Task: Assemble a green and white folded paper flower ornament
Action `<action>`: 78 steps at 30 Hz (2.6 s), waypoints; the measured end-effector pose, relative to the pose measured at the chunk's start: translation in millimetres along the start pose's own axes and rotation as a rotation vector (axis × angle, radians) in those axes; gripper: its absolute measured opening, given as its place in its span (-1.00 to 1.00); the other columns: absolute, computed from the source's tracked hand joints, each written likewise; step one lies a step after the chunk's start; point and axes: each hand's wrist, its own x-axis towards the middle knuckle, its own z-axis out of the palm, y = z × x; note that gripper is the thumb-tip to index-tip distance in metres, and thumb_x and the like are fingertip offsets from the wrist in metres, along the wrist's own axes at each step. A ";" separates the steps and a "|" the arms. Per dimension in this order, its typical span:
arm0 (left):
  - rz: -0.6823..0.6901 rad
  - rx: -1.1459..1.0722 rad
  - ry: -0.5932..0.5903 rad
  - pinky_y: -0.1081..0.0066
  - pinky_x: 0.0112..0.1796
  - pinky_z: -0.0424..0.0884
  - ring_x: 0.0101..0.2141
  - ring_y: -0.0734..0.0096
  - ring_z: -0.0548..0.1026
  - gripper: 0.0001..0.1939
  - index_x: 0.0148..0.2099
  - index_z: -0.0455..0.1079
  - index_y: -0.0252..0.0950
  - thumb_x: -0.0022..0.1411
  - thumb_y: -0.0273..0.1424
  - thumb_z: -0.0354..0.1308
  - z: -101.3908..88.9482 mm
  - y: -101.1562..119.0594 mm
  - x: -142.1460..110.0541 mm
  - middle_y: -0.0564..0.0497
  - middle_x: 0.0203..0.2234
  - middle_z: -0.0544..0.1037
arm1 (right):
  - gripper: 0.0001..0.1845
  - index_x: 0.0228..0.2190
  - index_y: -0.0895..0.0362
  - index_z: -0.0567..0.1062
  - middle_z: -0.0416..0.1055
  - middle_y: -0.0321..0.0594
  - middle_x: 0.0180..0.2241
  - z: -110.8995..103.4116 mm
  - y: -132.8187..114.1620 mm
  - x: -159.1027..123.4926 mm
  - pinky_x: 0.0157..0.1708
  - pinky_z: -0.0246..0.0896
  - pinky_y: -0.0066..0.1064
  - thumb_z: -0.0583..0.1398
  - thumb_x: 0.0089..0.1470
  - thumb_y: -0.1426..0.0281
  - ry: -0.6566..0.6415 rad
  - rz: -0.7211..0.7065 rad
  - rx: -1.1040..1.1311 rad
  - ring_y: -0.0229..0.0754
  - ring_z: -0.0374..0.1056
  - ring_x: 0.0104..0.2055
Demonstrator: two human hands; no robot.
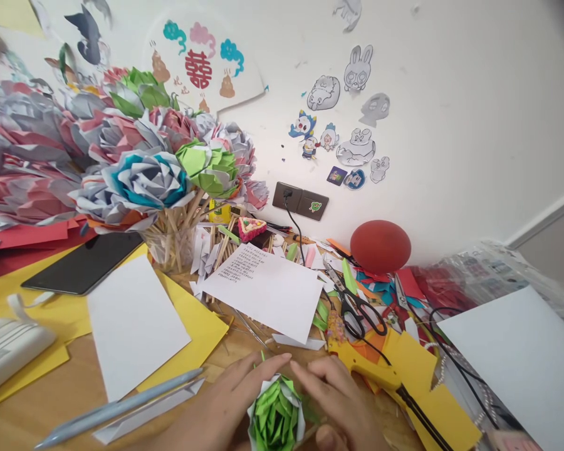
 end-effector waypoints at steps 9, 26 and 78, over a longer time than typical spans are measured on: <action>-0.029 -0.097 0.064 0.17 -0.10 0.32 -0.03 0.01 0.33 -0.25 0.21 0.00 -0.06 -0.01 -0.09 0.14 8.3 -3.9 -3.0 -0.12 -0.02 0.38 | -0.32 0.09 0.03 0.18 0.25 -0.20 -0.44 1.3 -2.6 0.1 -0.44 0.16 -0.39 -0.28 0.12 -0.03 -0.045 -0.051 -0.183 -0.18 0.19 -0.41; -0.034 -0.049 0.105 0.18 -0.17 0.37 -0.09 0.00 0.39 -0.26 0.19 0.06 -0.07 -0.05 -0.17 0.17 13.4 0.1 -3.2 -0.14 -0.04 0.40 | -0.34 -0.14 0.13 0.37 0.29 -0.19 -0.47 -8.3 -11.5 3.1 -0.42 0.15 -0.40 -0.28 0.13 0.00 -0.034 -0.076 -0.270 -0.20 0.20 -0.44; 0.008 -0.092 -0.002 0.20 -0.11 0.34 -0.09 0.10 0.39 -0.29 0.16 0.08 -0.15 -0.04 -0.29 0.24 -8.7 6.8 13.5 -0.12 -0.06 0.41 | -0.83 -0.39 0.17 0.48 0.43 -0.24 -0.41 -17.2 -7.9 25.9 -0.35 0.22 -0.42 0.10 0.05 0.38 0.058 0.413 0.323 -0.21 0.34 -0.35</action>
